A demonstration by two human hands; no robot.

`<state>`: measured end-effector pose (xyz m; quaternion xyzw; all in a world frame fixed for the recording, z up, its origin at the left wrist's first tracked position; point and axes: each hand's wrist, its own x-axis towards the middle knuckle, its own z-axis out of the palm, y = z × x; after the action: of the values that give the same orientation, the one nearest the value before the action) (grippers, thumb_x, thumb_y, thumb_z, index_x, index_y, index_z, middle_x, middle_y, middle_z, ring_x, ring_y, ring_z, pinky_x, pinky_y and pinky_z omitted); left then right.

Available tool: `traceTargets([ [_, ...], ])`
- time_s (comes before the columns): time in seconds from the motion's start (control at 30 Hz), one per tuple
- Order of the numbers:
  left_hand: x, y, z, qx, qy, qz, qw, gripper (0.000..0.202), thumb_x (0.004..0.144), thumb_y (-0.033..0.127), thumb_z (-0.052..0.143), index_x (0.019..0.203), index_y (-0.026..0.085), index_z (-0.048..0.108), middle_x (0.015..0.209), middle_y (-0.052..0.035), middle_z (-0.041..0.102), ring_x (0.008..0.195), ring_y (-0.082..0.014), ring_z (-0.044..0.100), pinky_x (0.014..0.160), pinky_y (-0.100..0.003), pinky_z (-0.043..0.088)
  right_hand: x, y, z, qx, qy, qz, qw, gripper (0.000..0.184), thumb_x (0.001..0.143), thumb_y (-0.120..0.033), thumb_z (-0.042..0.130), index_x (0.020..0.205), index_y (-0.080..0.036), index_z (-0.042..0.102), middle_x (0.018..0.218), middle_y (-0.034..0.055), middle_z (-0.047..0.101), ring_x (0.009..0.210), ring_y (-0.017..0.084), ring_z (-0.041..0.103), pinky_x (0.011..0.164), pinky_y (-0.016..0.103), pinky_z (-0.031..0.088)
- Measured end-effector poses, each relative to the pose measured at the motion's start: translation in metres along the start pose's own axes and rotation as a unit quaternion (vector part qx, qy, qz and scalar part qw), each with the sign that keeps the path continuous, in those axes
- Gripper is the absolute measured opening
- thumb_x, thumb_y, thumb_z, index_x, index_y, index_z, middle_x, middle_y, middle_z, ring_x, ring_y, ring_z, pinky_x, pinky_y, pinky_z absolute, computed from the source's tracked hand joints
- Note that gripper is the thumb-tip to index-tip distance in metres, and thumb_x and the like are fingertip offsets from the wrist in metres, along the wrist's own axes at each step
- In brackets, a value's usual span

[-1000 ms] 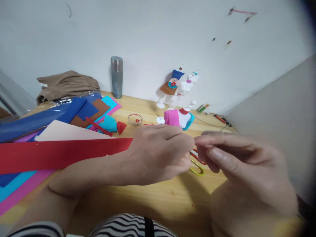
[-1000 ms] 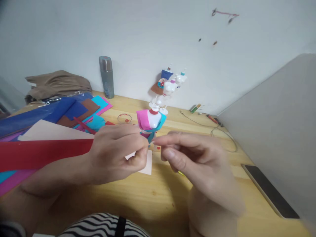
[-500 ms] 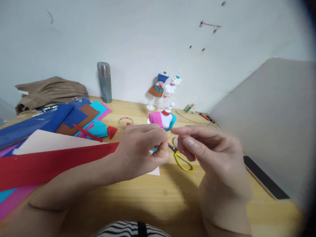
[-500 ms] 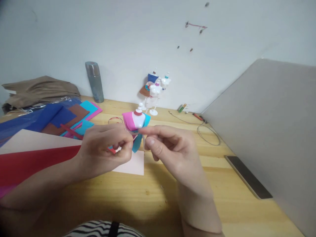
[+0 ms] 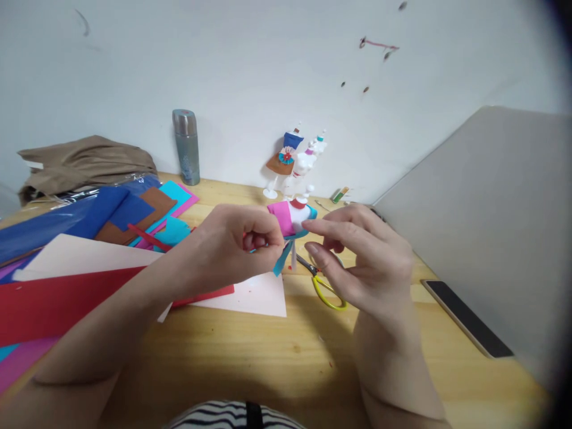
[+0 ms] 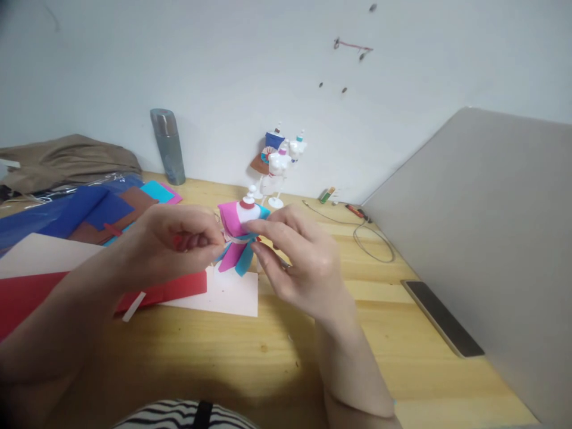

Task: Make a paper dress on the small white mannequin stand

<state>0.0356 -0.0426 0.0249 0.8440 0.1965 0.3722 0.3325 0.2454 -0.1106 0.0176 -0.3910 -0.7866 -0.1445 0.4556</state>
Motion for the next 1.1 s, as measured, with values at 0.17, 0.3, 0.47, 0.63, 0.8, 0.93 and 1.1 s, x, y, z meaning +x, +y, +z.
traceTargets([
  [0.17, 0.001, -0.006, 0.001, 0.032, 0.012, 0.021, 0.999, 0.016, 0.076, 0.008, 0.060, 0.064, 0.016, 0.065, 0.058, 0.0053, 0.048, 0.054, -0.0057, 0.039, 0.048, -0.019, 0.032, -0.001, 0.002, 0.001, 0.008, -0.029, 0.022, 0.999, 0.031, 0.085, -0.011, 0.065, 0.108, -0.030, 0.070, 0.083, 0.0030, 0.062, 0.067, 0.016, 0.058, 0.053, 0.030, 0.046],
  [0.3, 0.004, -0.006, -0.002, -0.005, -0.037, -0.014, 0.999, 0.019, 0.077, 0.007, 0.056, 0.061, 0.016, 0.060, 0.053, 0.0061, 0.044, 0.050, -0.0055, 0.033, 0.044, -0.018, 0.027, -0.002, 0.001, 0.003, 0.016, -0.020, 0.027, 0.999, 0.030, 0.085, -0.011, 0.066, 0.107, -0.030, 0.072, 0.080, 0.0022, 0.063, 0.064, 0.016, 0.056, 0.053, 0.031, 0.045],
  [0.47, 0.009, -0.004, -0.009, -0.061, -0.099, -0.009, 0.993, 0.018, 0.078, 0.007, 0.055, 0.064, 0.016, 0.062, 0.058, 0.0030, 0.055, 0.050, -0.0065, 0.041, 0.045, -0.018, 0.033, -0.005, -0.006, 0.003, 0.100, -0.020, 0.107, 0.989, 0.027, 0.085, -0.016, 0.070, 0.106, -0.033, 0.074, 0.077, 0.0015, 0.063, 0.062, 0.016, 0.053, 0.053, 0.032, 0.042],
  [0.63, 0.010, -0.006, -0.009, -0.081, -0.114, -0.019, 0.990, 0.017, 0.079, 0.009, 0.055, 0.067, 0.015, 0.066, 0.057, 0.0024, 0.056, 0.050, -0.0071, 0.043, 0.047, -0.018, 0.035, -0.006, -0.013, 0.004, 0.177, -0.030, 0.142, 0.973, 0.022, 0.085, -0.015, 0.070, 0.101, -0.029, 0.075, 0.072, 0.0001, 0.061, 0.059, 0.014, 0.052, 0.049, 0.030, 0.038],
  [0.8, 0.009, -0.006, -0.007, -0.054, -0.101, -0.011, 0.993, 0.016, 0.079, 0.011, 0.057, 0.069, 0.016, 0.069, 0.058, 0.0021, 0.058, 0.053, -0.0075, 0.045, 0.049, -0.018, 0.037, -0.005, -0.018, 0.007, 0.179, -0.030, 0.175, 0.968, 0.010, 0.085, -0.016, 0.069, 0.089, -0.023, 0.073, 0.069, 0.0000, 0.062, 0.060, 0.014, 0.053, 0.051, 0.029, 0.040],
  [0.93, 0.008, -0.004, -0.006, -0.033, -0.101, -0.011, 0.994, 0.015, 0.080, 0.015, 0.060, 0.069, 0.015, 0.070, 0.057, 0.0029, 0.056, 0.050, -0.0063, 0.042, 0.048, -0.018, 0.033, -0.005, -0.022, 0.009, 0.178, -0.041, 0.180, 0.966, 0.010, 0.084, -0.013, 0.067, 0.079, -0.022, 0.067, 0.069, -0.0004, 0.060, 0.059, 0.012, 0.051, 0.049, 0.027, 0.039],
  [1.1, 0.008, -0.004, -0.003, -0.014, -0.085, -0.034, 0.996, 0.015, 0.079, 0.015, 0.060, 0.069, 0.016, 0.071, 0.060, 0.0016, 0.061, 0.051, -0.0072, 0.047, 0.048, -0.019, 0.037, -0.003, -0.025, 0.010, 0.136, -0.033, 0.157, 0.978, 0.016, 0.079, -0.008, 0.064, 0.073, -0.022, 0.060, 0.064, -0.0030, 0.053, 0.052, 0.009, 0.043, 0.045, 0.026, 0.032],
])
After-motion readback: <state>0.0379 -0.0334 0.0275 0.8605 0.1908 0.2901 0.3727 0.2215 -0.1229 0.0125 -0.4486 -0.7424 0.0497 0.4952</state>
